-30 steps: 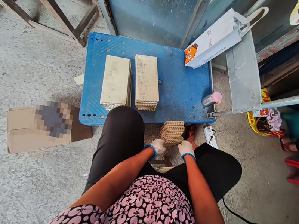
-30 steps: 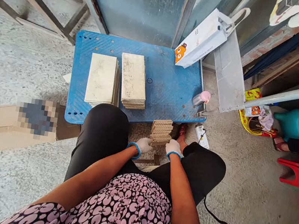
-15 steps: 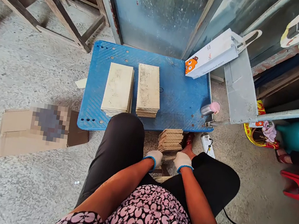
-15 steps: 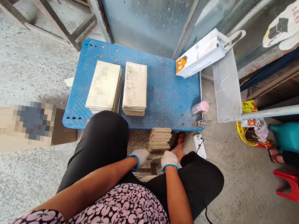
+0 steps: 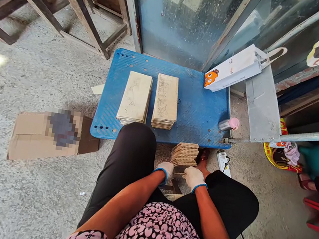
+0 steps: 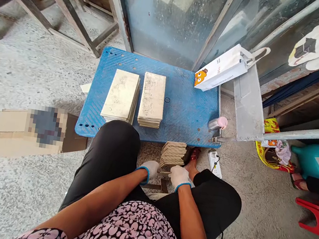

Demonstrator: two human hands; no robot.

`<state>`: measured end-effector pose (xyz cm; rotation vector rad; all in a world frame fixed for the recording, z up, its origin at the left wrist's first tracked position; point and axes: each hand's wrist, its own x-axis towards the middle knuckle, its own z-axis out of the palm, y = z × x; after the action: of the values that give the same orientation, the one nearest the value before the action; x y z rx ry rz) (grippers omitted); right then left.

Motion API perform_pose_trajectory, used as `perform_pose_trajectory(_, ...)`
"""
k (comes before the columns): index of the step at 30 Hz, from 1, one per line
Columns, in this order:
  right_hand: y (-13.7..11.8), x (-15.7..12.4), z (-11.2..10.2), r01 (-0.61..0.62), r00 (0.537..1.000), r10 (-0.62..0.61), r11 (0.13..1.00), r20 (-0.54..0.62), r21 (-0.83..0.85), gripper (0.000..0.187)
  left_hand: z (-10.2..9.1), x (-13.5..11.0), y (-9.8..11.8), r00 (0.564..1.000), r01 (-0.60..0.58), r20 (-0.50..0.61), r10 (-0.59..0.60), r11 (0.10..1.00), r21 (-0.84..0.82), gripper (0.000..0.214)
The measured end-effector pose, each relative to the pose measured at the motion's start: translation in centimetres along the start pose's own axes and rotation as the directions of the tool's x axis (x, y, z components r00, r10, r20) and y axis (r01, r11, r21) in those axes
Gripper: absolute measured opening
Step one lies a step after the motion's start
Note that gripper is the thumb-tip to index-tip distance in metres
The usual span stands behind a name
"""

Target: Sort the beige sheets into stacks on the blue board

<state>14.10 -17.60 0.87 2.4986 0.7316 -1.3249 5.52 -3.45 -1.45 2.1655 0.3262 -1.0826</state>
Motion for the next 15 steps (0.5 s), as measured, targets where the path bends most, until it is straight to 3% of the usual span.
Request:
perform_pose_trajectory(5,-0.3,-0.8,-1.6,0.100,0.995,-0.099,0.992,0.019,-0.082,0.010,-1.1,-1.5,-0.2,0.997,-0.067,-0.029,0.067,0.998,0.011,0.027)
perform_pose_trajectory(15,-0.4,-3.8,-6.3,0.192,0.977,-0.193,0.981,-0.090,-0.025,0.012,-3.1,-4.8,-0.7,0.960,-0.225,-0.178,0.218,0.974,-0.022,0.016)
